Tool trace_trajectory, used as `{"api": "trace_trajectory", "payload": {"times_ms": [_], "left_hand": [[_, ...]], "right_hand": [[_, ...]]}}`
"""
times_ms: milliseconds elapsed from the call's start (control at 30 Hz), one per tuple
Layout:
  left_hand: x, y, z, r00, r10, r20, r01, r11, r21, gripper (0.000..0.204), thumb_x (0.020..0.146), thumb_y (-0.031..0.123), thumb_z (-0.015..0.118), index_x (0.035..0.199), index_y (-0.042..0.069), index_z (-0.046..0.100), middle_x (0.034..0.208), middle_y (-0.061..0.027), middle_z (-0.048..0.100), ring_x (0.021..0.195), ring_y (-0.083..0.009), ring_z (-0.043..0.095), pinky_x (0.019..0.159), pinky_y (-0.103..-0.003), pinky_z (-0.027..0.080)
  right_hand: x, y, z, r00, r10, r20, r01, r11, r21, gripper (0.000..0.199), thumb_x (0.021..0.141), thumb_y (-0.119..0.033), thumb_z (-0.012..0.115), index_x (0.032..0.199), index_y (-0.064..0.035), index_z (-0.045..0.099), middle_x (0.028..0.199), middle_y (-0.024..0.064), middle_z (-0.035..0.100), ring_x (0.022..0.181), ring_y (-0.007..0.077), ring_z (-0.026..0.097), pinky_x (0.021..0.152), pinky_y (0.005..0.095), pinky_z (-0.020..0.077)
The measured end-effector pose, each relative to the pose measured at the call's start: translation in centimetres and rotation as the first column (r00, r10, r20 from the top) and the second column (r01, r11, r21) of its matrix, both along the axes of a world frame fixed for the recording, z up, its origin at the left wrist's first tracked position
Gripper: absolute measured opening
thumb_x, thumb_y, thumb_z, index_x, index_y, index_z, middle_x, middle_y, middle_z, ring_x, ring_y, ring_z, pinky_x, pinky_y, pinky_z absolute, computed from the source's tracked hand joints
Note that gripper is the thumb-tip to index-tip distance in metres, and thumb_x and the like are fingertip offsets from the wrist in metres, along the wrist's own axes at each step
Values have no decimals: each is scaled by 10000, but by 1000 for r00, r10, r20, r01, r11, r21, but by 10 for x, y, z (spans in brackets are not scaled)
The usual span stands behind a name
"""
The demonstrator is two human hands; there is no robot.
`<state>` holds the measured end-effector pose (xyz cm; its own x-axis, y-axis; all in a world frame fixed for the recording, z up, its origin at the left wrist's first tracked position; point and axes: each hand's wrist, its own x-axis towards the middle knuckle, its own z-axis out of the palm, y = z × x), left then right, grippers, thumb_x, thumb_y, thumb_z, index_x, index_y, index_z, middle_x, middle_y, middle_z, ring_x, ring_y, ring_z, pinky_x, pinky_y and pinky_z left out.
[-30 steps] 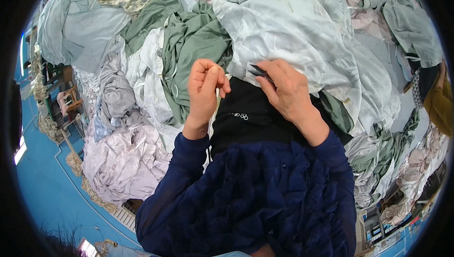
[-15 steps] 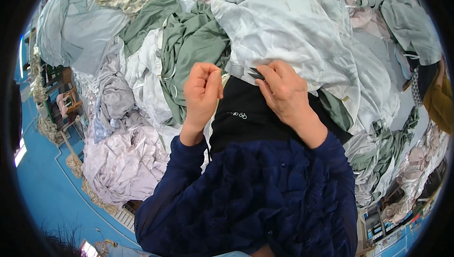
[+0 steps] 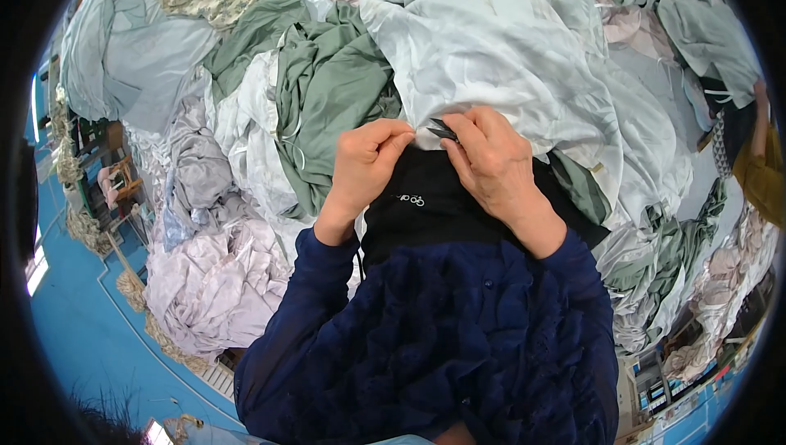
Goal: Trimming loose threads from fabric pieces using snips in a factory setting.
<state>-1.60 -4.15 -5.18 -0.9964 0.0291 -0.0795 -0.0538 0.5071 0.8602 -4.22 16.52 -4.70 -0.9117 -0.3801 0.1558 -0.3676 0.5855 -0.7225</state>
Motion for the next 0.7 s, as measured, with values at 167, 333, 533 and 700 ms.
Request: {"api": "trace_trajectory", "payload": {"times_ms": [167,333,533,700], "left_hand": [[5,1,-3,997,61,-43,-57,994,94,49,907,15,698,932,-27,704,740,-76,678,616,-125,586,575,-267,455],[8,9,2,991,54,-119,-47,997,63,20,869,12,703,888,19,702,759,-116,682,635,-275,653,584,-335,494],[12,15,4,983,28,-184,-16,998,63,23,866,11,714,885,11,700,762,-116,684,642,-280,657,586,-342,499],[13,17,2,983,24,-179,-8,996,92,30,862,1,715,887,4,698,764,-118,688,646,-284,660,586,-343,499]], "right_hand": [[2,0,-1,1000,2,0,-2,1000,-28,321,784,-27,794,1091,-49,704,925,101,645,715,269,629,616,358,498],[2,0,-4,1000,16,-27,-16,1000,-9,340,783,-75,802,1106,-82,696,933,69,642,772,259,652,623,365,530],[1,-4,-6,994,26,-107,-29,999,-27,362,777,-73,808,1121,-84,695,923,66,649,800,248,661,635,360,539],[2,-3,-10,992,30,-122,-33,999,-24,345,778,-54,806,1107,-76,707,930,83,660,799,269,664,639,366,534]]}}
